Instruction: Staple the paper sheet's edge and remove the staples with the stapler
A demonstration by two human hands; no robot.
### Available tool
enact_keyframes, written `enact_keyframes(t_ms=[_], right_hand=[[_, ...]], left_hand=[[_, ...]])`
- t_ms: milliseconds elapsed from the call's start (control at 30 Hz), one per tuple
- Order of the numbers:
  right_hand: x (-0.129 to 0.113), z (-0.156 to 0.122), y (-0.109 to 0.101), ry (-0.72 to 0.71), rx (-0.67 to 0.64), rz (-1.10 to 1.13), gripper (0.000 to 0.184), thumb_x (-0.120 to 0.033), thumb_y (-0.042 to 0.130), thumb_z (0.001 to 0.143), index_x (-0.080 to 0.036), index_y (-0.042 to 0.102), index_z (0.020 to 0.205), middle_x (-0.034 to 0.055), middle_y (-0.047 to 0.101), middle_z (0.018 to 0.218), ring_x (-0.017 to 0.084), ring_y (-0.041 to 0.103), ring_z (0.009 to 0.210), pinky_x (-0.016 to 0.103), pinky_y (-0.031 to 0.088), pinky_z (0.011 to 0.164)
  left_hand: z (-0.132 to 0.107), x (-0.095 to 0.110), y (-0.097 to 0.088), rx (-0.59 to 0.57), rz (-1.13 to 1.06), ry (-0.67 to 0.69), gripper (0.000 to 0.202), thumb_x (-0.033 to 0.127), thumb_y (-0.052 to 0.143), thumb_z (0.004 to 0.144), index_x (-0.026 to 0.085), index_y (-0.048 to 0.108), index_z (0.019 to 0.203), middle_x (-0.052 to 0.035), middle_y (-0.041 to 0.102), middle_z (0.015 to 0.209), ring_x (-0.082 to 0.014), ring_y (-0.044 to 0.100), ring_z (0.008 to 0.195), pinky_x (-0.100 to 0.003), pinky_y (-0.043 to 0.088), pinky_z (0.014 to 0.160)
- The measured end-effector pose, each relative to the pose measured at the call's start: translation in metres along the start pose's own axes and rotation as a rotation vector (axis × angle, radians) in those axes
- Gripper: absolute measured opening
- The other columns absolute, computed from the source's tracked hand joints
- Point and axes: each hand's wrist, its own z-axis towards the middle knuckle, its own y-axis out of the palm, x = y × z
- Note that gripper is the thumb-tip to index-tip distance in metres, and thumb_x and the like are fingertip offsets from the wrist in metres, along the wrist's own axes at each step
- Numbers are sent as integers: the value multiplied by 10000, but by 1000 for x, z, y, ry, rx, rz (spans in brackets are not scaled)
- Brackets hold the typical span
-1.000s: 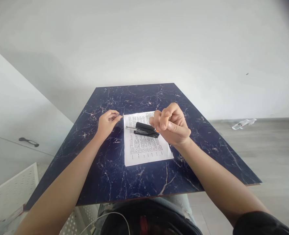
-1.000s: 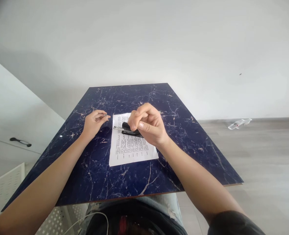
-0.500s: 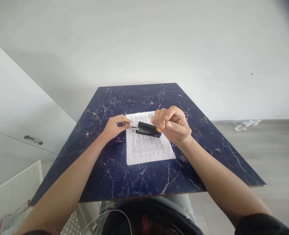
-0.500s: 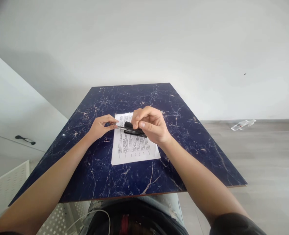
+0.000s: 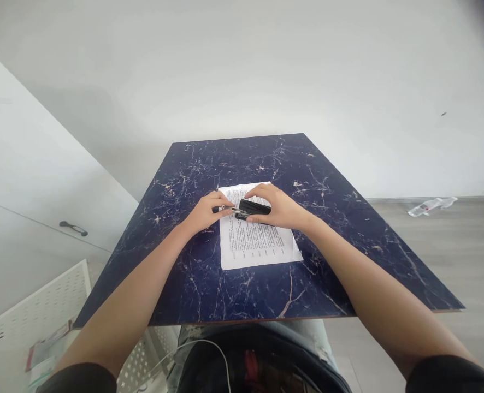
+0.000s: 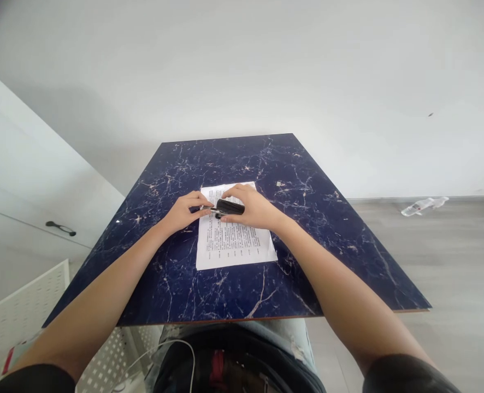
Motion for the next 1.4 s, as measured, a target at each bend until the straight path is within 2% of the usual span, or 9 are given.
enact_keyframes(t_ms=[100, 167, 267, 567, 800, 1033, 1233, 1400], right_hand=[[7, 0, 7, 77, -108, -20, 476, -416, 773, 879, -246, 659, 1309, 88, 745, 1218, 282, 698, 1064, 448, 548, 920], [10, -1, 11, 112, -126, -29, 442, -332, 732, 897, -234, 653, 1320, 83, 768, 1151, 263, 718, 989, 417, 560, 857], [12, -1, 14, 111, -127, -39, 435, -277, 713, 895, -226, 652, 1322, 86, 774, 1148, 258, 721, 981, 400, 556, 837], [12, 0, 14, 89, -142, -17, 420, -247, 701, 901, -210, 647, 1316, 94, 767, 1151, 253, 710, 972, 385, 540, 818], [13, 0, 13, 116, -170, -14, 423, -284, 692, 926, -213, 642, 1340, 118, 754, 1202, 260, 714, 970, 393, 547, 805], [10, 0, 13, 106, -159, -4, 421, -268, 696, 913, -203, 650, 1327, 120, 758, 1177, 260, 709, 964, 401, 544, 814], [11, -1, 12, 132, -170, -35, 452, -272, 738, 857, -227, 660, 1299, 107, 755, 1184, 271, 710, 976, 402, 541, 810], [13, 0, 11, 157, -195, -58, 306, -258, 729, 849, -222, 691, 1151, 95, 766, 1082, 264, 695, 904, 392, 512, 750]], left_hand=[[1, -4, 2, 21, 49, -4, 209, 399, 723, 972, 262, 806, 1107, -66, 697, 1010, -224, 640, 965, -420, 528, 887], [2, -5, 3, 8, 48, -15, 209, 394, 727, 969, 256, 805, 1105, -65, 695, 1002, -222, 636, 955, -415, 524, 876], [3, -6, 5, -22, 20, -28, 194, 386, 743, 957, 260, 809, 1090, -63, 709, 1005, -226, 640, 965, -414, 521, 876], [5, -10, 9, -29, 38, -29, 173, 365, 735, 958, 268, 809, 1080, -68, 707, 1004, -232, 645, 968, -423, 527, 889], [5, -8, 7, -65, 26, -49, 167, 355, 749, 946, 267, 813, 1073, -67, 709, 1010, -239, 650, 987, -425, 522, 897], [6, -3, 8, -87, 0, -104, 193, 364, 732, 955, 254, 809, 1094, -69, 709, 1012, -218, 661, 911, -407, 534, 840], [2, -8, -7, -129, -62, -182, 360, 412, 787, 905, 258, 770, 1230, -87, 763, 1092, -212, 696, 911, -401, 560, 852], [-1, -11, -17, -101, -117, -212, 311, 448, 774, 903, 245, 802, 1137, -84, 789, 1048, -213, 720, 889, -409, 576, 858]])
